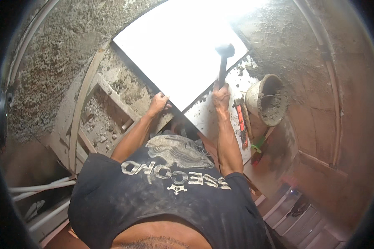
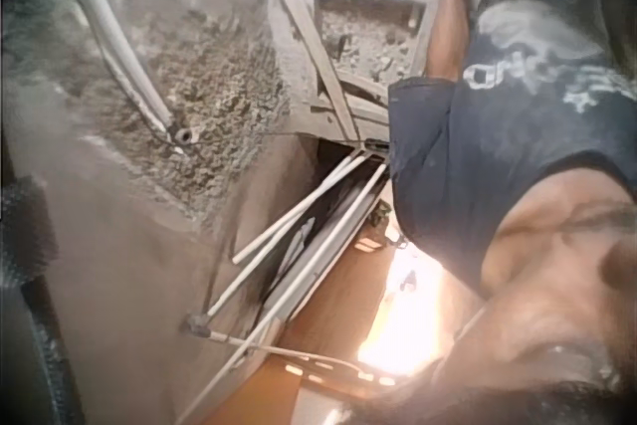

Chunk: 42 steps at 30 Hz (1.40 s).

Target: The person places a tile onto a bed of mortar and taps it into position using a rubber mallet, then checks the alignment using a level.

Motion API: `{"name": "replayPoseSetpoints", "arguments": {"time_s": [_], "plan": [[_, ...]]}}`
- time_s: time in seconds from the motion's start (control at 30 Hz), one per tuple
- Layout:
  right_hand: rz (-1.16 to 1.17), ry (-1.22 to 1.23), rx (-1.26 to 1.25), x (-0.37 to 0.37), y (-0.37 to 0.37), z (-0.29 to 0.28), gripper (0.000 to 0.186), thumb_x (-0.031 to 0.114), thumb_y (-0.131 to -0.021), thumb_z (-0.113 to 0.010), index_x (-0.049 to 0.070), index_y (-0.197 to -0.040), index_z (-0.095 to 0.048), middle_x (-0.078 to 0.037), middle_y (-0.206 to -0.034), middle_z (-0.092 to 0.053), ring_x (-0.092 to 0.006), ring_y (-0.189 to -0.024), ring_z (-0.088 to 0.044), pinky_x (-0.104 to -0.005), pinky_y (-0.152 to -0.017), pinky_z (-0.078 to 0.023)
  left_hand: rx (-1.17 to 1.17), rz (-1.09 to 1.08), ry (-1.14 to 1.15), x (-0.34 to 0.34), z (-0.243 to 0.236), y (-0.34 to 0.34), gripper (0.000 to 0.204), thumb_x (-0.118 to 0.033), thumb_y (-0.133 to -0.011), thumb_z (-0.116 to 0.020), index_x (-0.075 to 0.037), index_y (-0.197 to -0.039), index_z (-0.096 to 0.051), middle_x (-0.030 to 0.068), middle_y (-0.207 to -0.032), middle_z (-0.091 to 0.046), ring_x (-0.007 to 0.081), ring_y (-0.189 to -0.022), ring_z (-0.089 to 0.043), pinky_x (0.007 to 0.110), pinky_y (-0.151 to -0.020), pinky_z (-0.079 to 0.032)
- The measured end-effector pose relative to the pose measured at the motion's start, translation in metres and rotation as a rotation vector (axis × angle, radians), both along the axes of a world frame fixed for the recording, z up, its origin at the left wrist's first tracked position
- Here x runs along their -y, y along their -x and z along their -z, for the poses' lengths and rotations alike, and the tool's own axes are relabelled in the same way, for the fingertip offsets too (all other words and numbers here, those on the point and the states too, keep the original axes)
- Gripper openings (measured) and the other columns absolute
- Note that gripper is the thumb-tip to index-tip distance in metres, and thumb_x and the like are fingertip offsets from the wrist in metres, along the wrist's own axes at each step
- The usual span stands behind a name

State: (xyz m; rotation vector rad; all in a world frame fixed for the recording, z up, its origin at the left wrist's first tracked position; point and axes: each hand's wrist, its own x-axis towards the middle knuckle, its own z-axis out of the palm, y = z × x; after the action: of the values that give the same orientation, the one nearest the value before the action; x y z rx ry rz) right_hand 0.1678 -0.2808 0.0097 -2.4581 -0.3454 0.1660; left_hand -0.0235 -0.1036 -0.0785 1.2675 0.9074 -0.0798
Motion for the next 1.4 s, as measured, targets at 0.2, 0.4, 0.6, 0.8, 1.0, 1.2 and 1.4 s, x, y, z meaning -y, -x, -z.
{"name": "replayPoseSetpoints", "arguments": {"time_s": [0.2, 0.4, 0.6, 0.8, 1.0, 1.2, 1.4], "plan": [[0.03, 0.097, -0.03, -0.007, -0.03, 0.006, 0.048, 0.042, -0.093, -0.045, -0.006, -0.099, -0.046, -0.028, -0.08, -0.061, -0.0419, -0.076, -0.063, -0.0466, -0.07, -0.049, 0.057, 0.016, 0.012, -0.003, -0.002, -0.01, 0.026, -0.022, -0.091, -0.053, 0.004, -0.088, -0.049, 0.0132, -0.075, -0.063, 0.0199, -0.061, -0.068, 0.027, -0.046, -0.05], [0.088, -0.102, 0.125, -0.024, -0.031, -0.012, 0.05, 0.044, -0.095, -0.043, -0.005, -0.095, -0.049, -0.025, -0.075, -0.057, -0.0418, -0.075, -0.06, -0.0461, -0.063, -0.048, -0.002, 0.017, 0.066, -0.004, -0.009, -0.008, 0.026, -0.022, -0.091, -0.052, 0.005, -0.091, -0.049, 0.0138, -0.078, -0.065, 0.0196, -0.06, -0.067, 0.028, -0.047, -0.05], [0.164, -0.056, -0.032, -0.03, -0.042, -0.021, 0.056, 0.048, -0.092, -0.046, -0.007, -0.095, -0.052, -0.027, -0.08, -0.06, -0.0413, -0.08, -0.061, -0.0463, -0.071, -0.048, -0.021, 0.048, 0.059, -0.009, -0.017, -0.004, 0.03, -0.024, -0.092, -0.054, 0.006, -0.09, -0.052, 0.0137, -0.076, -0.066, 0.0176, -0.06, -0.067, 0.027, -0.047, -0.048], [0.094, 0.023, 0.016, 0.004, -0.042, 0.02, 0.054, 0.045, -0.093, -0.042, -0.008, -0.103, -0.051, -0.033, -0.094, -0.059, -0.0498, -0.091, -0.058, -0.051, -0.079, -0.045, -0.088, 0.524, -0.015, -0.04, -0.067, -0.018, 0.038, -0.033, -0.09, -0.057, 0.004, -0.083, -0.06, 0.0123, -0.073, -0.067, 0.0158, -0.058, -0.064, 0.028, -0.05, -0.05], [0.172, -0.309, 0.031, -0.003, -0.022, -0.021, 0.04, 0.042, -0.094, -0.049, 0.002, -0.091, -0.051, 0.001, -0.055, -0.044, -0.0082, -0.04, -0.045, -0.0236, -0.035, -0.037, 0.179, 0.548, -0.724, -0.108, -0.091, -0.082, 0.046, -0.033, -0.083, -0.066, -0.004, -0.117, -0.056, 0.0214, -0.114, -0.06, 0.0331, -0.106, -0.059, 0.041, -0.088, -0.047], [-0.041, -0.172, -0.089, 0.015, 0.013, 0.006, 0.031, 0.032, -0.094, -0.051, 0.001, -0.095, -0.048, -0.024, -0.067, -0.058, -0.0442, -0.067, -0.059, -0.047, -0.052, -0.043, -0.14, 0.947, -1.146, -0.13, -0.095, -0.163, 0.084, -0.036, -0.069, -0.078, -0.024, -0.141, -0.036, 0.0156, -0.152, -0.017, 0.045, -0.136, -0.018, 0.066, -0.103, -0.026], [0.01, -0.179, 0.005, -0.007, 0.02, -0.039, 0.024, 0.024, -0.094, -0.052, 0.001, -0.094, -0.048, -0.022, -0.062, -0.055, -0.0395, -0.06, -0.059, -0.0433, -0.045, -0.04, -0.254, 1.016, -1.077, -0.139, -0.084, -0.168, 0.093, -0.038, -0.062, -0.083, -0.029, -0.141, -0.034, 0.0139, -0.153, -0.014, 0.0449, -0.138, -0.013, 0.07, -0.102, -0.023]]}}
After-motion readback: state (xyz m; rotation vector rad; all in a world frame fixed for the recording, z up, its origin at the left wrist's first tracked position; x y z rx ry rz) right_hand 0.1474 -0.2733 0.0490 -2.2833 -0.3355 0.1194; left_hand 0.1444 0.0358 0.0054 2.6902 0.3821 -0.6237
